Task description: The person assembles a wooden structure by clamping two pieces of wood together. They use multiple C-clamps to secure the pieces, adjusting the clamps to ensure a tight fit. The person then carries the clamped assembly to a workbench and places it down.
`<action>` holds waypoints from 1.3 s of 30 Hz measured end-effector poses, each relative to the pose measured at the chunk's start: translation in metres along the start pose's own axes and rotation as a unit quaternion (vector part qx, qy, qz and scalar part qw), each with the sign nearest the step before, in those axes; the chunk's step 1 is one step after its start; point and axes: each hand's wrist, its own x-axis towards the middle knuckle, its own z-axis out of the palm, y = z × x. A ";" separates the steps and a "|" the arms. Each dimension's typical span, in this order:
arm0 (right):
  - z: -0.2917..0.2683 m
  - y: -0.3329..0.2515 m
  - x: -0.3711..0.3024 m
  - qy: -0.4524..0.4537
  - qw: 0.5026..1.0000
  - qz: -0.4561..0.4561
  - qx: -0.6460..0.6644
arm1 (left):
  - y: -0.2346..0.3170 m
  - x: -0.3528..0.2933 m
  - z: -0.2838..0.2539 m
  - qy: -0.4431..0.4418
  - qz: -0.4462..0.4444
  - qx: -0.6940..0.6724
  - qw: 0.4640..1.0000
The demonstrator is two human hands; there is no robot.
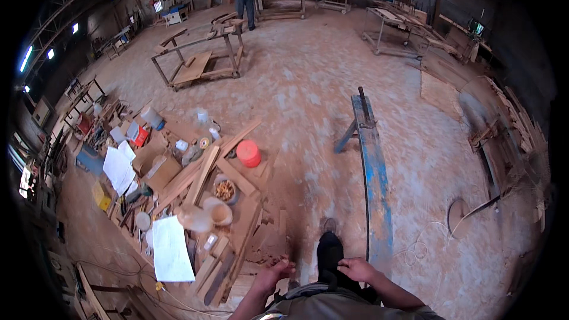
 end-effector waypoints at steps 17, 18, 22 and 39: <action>-0.355 0.017 0.334 -0.017 0.996 -0.080 -0.048 | 0.267 0.293 0.187 0.048 0.078 0.106 0.990; -0.367 0.014 0.352 -0.018 0.997 -0.071 -0.024 | 0.280 0.314 0.185 0.047 0.091 0.115 0.988; -0.411 0.022 0.429 0.006 0.996 -0.087 0.007 | 0.346 0.399 0.163 0.086 0.126 0.062 0.986; -0.650 0.147 0.729 0.028 0.992 0.119 0.019 | 0.675 0.793 0.263 -0.030 0.216 0.310 0.926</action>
